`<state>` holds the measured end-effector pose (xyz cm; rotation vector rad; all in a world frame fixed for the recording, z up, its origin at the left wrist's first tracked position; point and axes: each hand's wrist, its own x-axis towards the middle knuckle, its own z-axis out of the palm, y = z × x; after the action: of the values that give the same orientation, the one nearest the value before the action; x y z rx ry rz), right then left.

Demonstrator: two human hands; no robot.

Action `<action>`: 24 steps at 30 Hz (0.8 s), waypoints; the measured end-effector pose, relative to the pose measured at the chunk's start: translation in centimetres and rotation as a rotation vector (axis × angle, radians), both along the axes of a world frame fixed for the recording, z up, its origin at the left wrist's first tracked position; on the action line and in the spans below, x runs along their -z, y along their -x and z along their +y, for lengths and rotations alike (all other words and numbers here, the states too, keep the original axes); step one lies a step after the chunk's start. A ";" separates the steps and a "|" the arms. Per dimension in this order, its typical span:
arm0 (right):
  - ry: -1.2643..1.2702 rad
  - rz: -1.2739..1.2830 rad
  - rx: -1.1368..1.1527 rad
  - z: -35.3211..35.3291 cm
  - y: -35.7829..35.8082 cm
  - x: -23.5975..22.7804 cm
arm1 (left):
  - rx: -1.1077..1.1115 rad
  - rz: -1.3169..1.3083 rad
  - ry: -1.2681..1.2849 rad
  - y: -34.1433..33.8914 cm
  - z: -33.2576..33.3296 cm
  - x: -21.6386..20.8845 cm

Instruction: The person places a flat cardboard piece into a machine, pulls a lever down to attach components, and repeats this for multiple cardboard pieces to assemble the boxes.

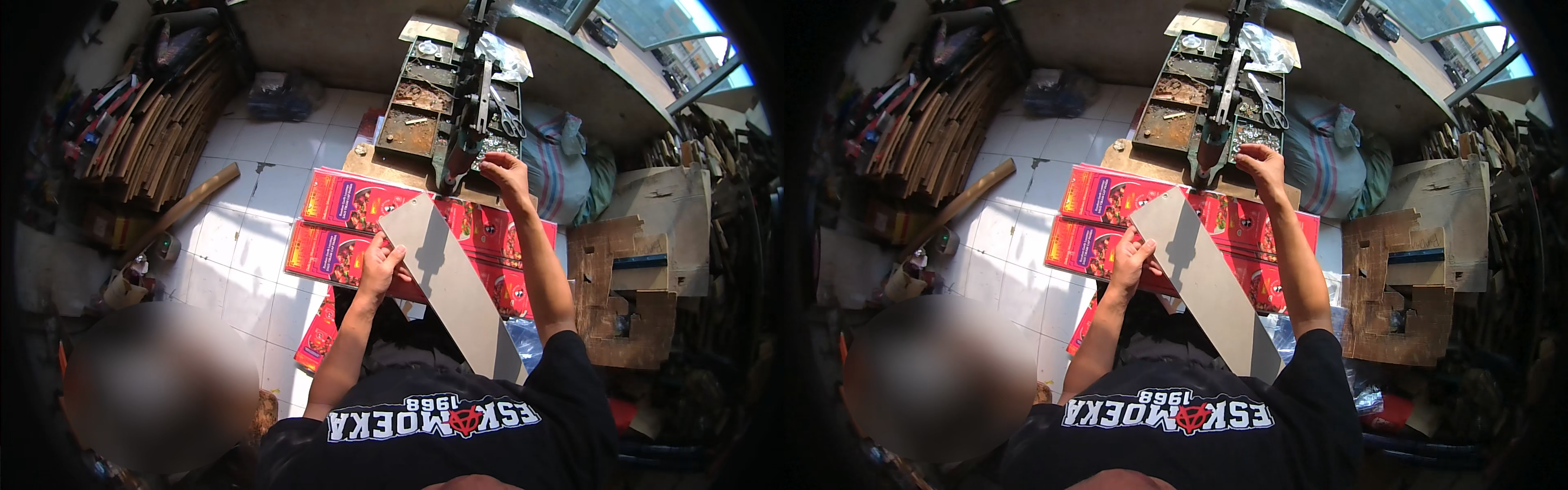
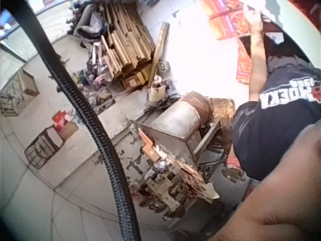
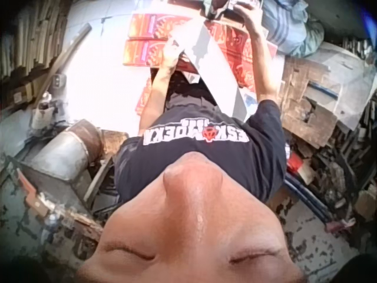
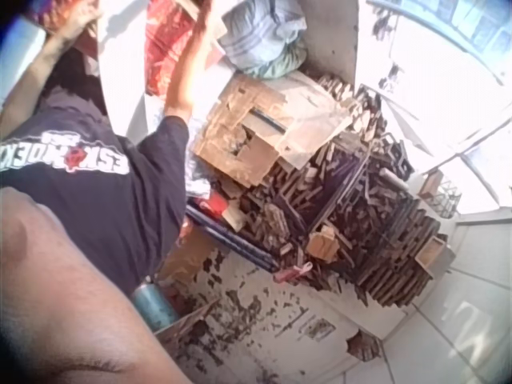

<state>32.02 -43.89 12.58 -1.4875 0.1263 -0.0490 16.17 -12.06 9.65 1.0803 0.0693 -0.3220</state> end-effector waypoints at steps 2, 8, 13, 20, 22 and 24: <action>-0.172 0.047 -0.011 1.2 1.0 -0.1 | 0.003 0.001 0.001 0.0 -0.1 -0.1; -0.154 -0.025 -0.048 3.9 2.6 0.0 | 0.002 -0.009 0.006 0.2 0.0 0.1; 0.096 -0.149 -0.015 5.2 2.6 1.0 | 0.005 -0.002 0.006 0.1 0.0 -0.4; 0.225 -0.195 -0.012 6.3 2.4 1.8 | 0.004 -0.011 0.016 0.1 0.1 -0.1; 0.221 -0.182 -0.015 6.2 2.5 1.6 | 0.008 -0.010 0.014 0.0 0.0 -0.2; 0.226 -0.166 -0.029 6.2 2.6 1.6 | 0.004 -0.026 0.018 0.0 0.0 0.0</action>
<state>29.40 -37.67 11.02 -1.7034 -0.0364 -0.1676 16.13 -12.03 9.63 1.0670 0.0410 -0.3117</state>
